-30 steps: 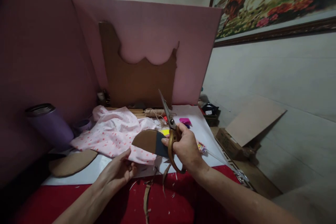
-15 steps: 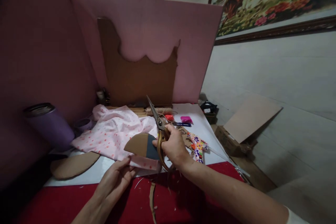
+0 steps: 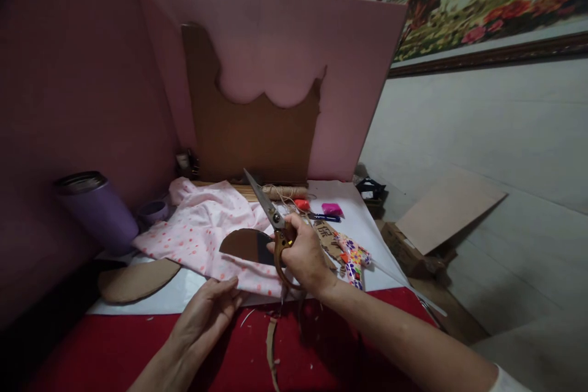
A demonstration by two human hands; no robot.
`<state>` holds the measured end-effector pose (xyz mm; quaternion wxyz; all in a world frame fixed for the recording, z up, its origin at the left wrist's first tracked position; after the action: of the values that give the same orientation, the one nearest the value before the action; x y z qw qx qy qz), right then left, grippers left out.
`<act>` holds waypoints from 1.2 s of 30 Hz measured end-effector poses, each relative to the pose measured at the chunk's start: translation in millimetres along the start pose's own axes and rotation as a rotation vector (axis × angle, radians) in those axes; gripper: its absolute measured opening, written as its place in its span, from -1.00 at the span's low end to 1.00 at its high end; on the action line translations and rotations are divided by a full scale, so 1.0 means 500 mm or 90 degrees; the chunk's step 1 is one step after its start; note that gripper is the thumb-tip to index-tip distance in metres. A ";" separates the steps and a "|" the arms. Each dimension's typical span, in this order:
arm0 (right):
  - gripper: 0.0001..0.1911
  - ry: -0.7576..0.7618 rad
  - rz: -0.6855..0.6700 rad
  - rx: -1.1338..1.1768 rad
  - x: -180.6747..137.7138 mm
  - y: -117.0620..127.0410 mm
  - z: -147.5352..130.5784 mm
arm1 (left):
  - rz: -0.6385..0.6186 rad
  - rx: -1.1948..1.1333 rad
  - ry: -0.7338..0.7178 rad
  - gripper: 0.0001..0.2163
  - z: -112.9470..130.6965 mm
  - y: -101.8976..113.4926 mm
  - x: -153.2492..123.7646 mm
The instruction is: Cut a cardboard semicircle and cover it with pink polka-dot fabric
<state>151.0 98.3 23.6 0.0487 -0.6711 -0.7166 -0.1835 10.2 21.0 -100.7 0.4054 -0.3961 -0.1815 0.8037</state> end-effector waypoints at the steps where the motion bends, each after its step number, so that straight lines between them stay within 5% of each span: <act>1: -0.76 0.023 0.001 -0.009 -0.001 0.004 -0.007 | 0.008 -0.003 0.001 -0.80 0.000 0.003 0.000; 5: -0.78 0.049 0.000 -0.034 -0.002 0.014 -0.020 | 0.018 -0.013 0.010 -0.83 0.000 0.002 -0.002; 12: -0.69 -0.059 0.005 0.021 0.029 0.043 0.000 | 0.014 -0.026 0.023 -0.83 0.008 -0.011 -0.008; 18: -0.62 -0.165 0.085 0.130 0.043 0.116 0.008 | 0.060 0.123 0.036 -0.82 -0.007 0.049 -0.061; 20: -0.61 -0.180 0.088 0.137 0.035 0.127 0.003 | 0.099 0.317 -0.165 -0.71 0.041 0.065 -0.087; 23: -0.63 -0.161 0.052 0.096 0.012 0.113 -0.012 | 0.060 0.570 -0.734 -0.58 0.136 -0.019 -0.188; 25: -0.62 -0.152 0.007 0.066 -0.008 0.087 -0.024 | -0.022 0.673 -1.052 -0.51 0.127 -0.091 -0.260; 27: -0.61 -0.161 -0.042 0.072 -0.027 0.061 -0.038 | -0.097 0.718 -1.186 -0.54 0.104 -0.134 -0.285; 30: -0.66 -0.180 -0.082 0.129 -0.038 0.046 -0.057 | -0.124 0.651 -1.060 -0.69 0.122 -0.153 -0.261; 34: -0.70 -0.151 -0.075 0.116 -0.027 0.058 -0.047 | -0.092 0.455 -0.466 -0.85 0.101 -0.107 -0.144; 36: -0.66 -0.133 -0.103 0.070 -0.032 0.047 -0.028 | -0.110 0.324 -0.260 -0.84 0.061 -0.095 -0.122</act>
<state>173.0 79.1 36.3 -0.0040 -0.6231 -0.7784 -0.0764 32.3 2.2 -22.9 0.5131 -0.0963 -0.0854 0.8486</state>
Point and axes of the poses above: each hand's wrist, its own x-axis towards the middle knuckle, its own y-axis out of the back of the hand, z = x × y, the point moved 10 cm from there along x, towards the middle knuckle, and after that the axes turned 14 degrees about z, right-handed, at the moved point
